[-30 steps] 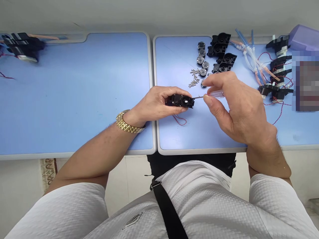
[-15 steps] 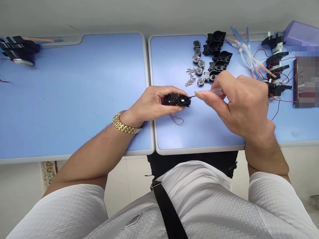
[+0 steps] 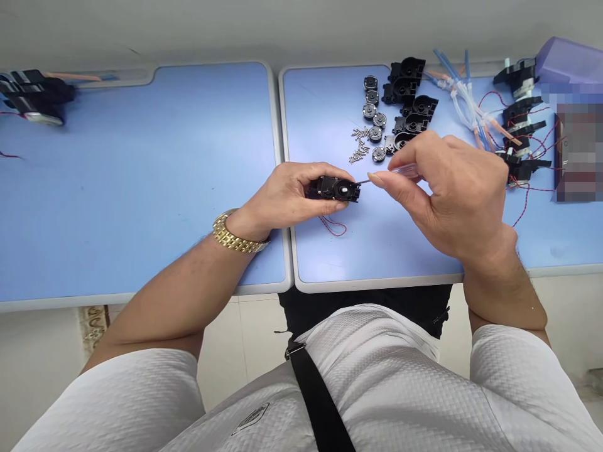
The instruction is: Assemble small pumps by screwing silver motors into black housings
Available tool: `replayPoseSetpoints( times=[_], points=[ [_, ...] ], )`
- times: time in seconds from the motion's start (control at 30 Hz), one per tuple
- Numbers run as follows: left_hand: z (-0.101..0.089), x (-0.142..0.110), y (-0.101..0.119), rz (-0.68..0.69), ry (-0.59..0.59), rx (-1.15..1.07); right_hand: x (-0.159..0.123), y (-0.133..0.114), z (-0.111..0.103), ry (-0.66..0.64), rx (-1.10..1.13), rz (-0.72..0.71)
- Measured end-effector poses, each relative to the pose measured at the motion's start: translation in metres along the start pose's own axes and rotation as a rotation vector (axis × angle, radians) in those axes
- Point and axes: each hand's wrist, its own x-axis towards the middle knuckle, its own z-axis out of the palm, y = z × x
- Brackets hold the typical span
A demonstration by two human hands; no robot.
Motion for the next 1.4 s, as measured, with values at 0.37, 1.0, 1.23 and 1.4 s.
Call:
replayPoseSetpoints(
  times=[0.37, 1.0, 1.23, 1.4],
  points=[
    [-0.001, -0.001, 0.001, 0.012, -0.001, 0.014, 0.000, -0.001, -0.002, -0.093, 0.171, -0.126],
    [-0.002, 0.000, -0.002, 0.026, -0.009, -0.015, -0.002, 0.002, -0.001, -0.083, 0.101, -0.092],
    [-0.003, 0.000, -0.003, 0.020, -0.010, -0.022, 0.000, -0.004, 0.000, -0.021, 0.153, -0.171],
    [-0.003, 0.000, -0.003, 0.036, -0.017, -0.017, 0.001, 0.005, 0.004, 0.079, 0.075, -0.247]
  ],
)
